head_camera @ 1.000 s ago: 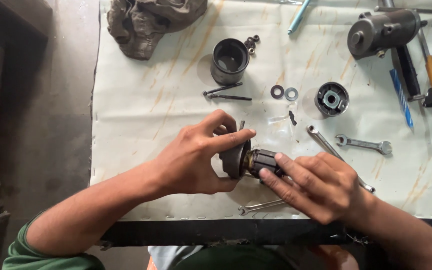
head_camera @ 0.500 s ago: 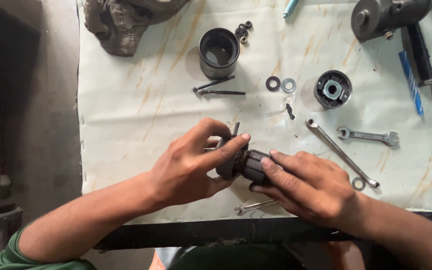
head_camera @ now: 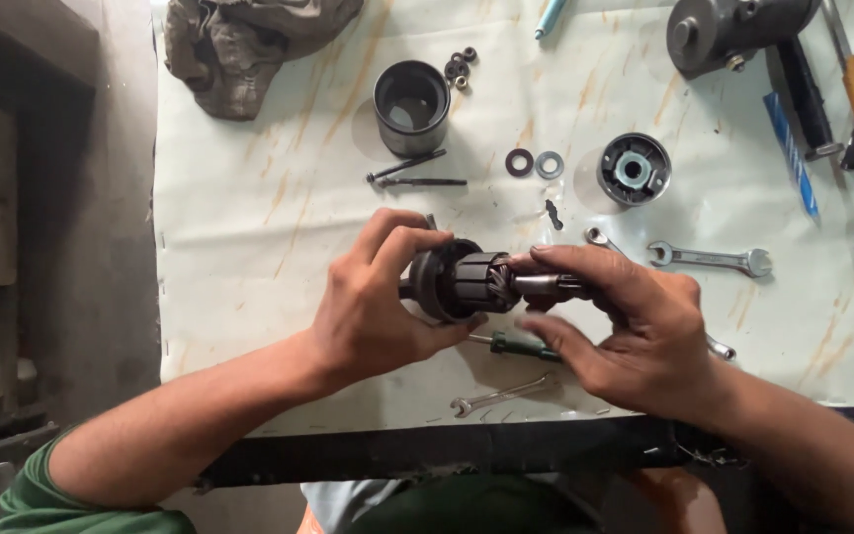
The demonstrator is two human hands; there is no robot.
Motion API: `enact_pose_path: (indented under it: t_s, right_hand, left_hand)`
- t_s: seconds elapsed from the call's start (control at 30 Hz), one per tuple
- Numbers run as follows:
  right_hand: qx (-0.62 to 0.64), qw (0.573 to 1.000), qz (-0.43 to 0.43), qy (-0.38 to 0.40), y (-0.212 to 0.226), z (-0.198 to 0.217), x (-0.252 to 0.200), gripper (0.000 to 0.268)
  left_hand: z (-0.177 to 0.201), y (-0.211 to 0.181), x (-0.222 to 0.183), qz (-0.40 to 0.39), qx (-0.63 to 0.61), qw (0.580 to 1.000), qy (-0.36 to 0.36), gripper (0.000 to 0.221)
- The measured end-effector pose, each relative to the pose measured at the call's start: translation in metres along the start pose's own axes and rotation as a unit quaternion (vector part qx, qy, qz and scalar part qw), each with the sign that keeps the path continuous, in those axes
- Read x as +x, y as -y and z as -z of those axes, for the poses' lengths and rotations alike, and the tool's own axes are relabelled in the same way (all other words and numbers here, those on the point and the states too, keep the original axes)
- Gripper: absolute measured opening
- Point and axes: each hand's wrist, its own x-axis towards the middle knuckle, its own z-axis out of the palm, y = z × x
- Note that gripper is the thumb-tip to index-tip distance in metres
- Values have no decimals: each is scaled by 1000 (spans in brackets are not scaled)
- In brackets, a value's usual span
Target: Repairing and reassembling a motorcycle starter motor on a workbench.
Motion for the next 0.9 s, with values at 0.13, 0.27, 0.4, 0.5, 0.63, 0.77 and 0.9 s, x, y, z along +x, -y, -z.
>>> enact_pose_path:
  t_s: [0.13,0.27,0.4,0.5,0.63,0.77,0.9]
  right_hand:
    - [-7,999,28,19,-6,0,-6,71]
    - [-2,996,82,-24,-22,3,-13,80]
    - [14,949,207,-237,-40,16,-8,73]
    - [-114,946,212,-218,-65,76,-5,76]
    - [-126,945,130,-271,-106,96,0,54]
    - [-251,952,14,-176,-96,78,23,78]
    - [-384,916,41,-106,-73,56,36,94]
  left_hand:
    - [4,-3,0,1,11,1000,-2,69]
    - [5,-1,-1,22,-31,998,41,72]
    - [7,-3,1,18,-47,996,69,71]
    - [13,-4,6,37,-41,994,90,71]
    - [16,-1,8,63,-28,993,100,71]
    - [19,2,9,60,-2,991,119,72]
    - [23,3,7,45,14,989,138,72]
